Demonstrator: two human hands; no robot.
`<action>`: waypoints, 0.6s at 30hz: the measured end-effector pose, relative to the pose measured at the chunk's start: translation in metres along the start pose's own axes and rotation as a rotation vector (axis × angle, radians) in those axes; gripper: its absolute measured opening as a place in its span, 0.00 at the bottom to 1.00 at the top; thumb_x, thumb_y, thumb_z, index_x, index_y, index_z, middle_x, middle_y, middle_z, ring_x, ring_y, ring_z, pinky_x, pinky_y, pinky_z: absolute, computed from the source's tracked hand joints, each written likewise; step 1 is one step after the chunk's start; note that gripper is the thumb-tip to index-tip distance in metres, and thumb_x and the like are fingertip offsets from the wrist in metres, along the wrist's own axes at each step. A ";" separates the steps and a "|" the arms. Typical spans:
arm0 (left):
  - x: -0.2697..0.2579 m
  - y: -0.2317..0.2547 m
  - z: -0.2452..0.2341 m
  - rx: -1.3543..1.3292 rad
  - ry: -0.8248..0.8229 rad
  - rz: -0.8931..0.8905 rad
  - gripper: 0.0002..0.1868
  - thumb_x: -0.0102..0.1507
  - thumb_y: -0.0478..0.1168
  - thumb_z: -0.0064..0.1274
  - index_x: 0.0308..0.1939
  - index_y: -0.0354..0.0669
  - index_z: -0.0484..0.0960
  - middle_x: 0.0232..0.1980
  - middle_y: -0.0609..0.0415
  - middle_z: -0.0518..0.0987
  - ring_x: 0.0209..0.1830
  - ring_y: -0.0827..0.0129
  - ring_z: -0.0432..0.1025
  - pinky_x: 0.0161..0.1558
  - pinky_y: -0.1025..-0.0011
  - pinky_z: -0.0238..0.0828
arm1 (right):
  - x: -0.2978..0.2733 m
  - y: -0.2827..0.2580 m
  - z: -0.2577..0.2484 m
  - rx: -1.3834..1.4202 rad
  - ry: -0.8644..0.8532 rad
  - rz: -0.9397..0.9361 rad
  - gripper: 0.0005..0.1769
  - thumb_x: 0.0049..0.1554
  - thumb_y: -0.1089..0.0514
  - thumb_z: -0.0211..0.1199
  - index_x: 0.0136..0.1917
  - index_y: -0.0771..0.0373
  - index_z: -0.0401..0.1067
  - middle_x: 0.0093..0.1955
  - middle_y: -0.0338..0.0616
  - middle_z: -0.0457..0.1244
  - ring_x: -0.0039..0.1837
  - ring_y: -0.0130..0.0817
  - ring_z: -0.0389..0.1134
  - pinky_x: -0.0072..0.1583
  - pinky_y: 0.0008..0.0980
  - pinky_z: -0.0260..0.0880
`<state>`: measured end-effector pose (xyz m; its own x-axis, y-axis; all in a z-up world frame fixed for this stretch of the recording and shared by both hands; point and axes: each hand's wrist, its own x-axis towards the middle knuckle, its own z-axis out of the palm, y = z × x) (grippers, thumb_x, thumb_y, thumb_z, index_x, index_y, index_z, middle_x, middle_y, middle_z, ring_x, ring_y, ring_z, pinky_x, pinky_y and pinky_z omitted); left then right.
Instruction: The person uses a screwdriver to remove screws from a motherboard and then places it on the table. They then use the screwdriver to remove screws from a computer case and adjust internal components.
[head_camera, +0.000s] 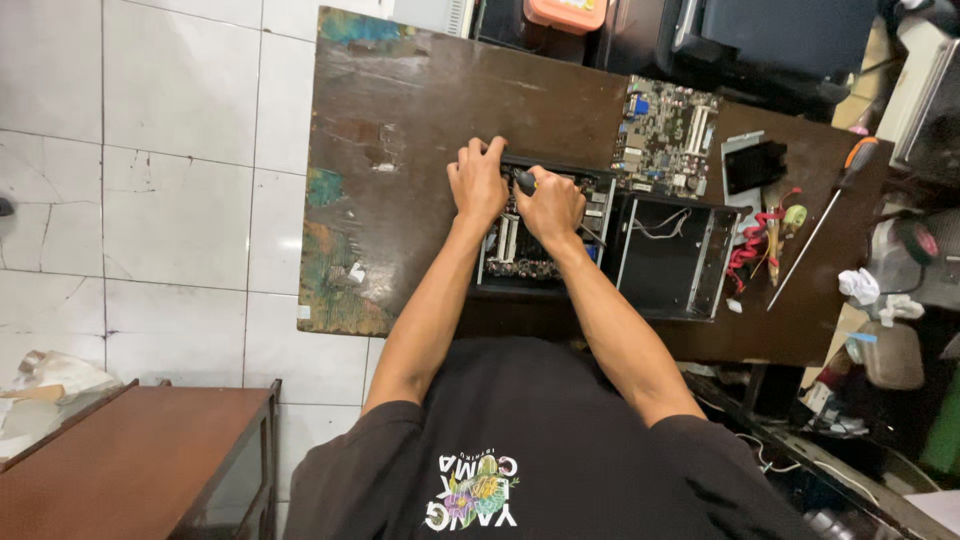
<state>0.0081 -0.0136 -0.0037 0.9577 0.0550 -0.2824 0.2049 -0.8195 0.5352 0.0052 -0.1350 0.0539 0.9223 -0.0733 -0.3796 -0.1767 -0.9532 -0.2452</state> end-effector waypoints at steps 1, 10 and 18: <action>0.000 0.001 0.002 0.000 0.001 0.001 0.27 0.56 0.41 0.62 0.55 0.60 0.66 0.51 0.57 0.66 0.57 0.58 0.64 0.56 0.56 0.62 | -0.001 0.000 -0.001 0.000 0.001 0.000 0.15 0.51 0.38 0.61 0.46 0.45 0.75 0.43 0.41 0.69 0.52 0.50 0.71 0.54 0.47 0.71; 0.006 -0.001 0.013 -0.014 0.037 -0.018 0.23 0.57 0.35 0.58 0.53 0.55 0.69 0.48 0.54 0.69 0.53 0.56 0.68 0.46 0.60 0.69 | 0.001 0.003 0.003 -0.031 -0.020 -0.047 0.13 0.52 0.41 0.61 0.46 0.46 0.75 0.43 0.41 0.69 0.52 0.49 0.71 0.54 0.47 0.71; 0.005 0.007 -0.008 0.012 -0.056 0.002 0.23 0.57 0.29 0.51 0.54 0.55 0.69 0.50 0.53 0.69 0.55 0.54 0.69 0.47 0.59 0.72 | 0.008 0.010 0.008 -0.017 -0.043 -0.032 0.15 0.51 0.38 0.60 0.45 0.45 0.76 0.40 0.43 0.69 0.50 0.51 0.72 0.52 0.47 0.71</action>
<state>0.0156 -0.0148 0.0050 0.9453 0.0216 -0.3256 0.2001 -0.8264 0.5262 0.0080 -0.1429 0.0416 0.9117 -0.0303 -0.4097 -0.1410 -0.9598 -0.2427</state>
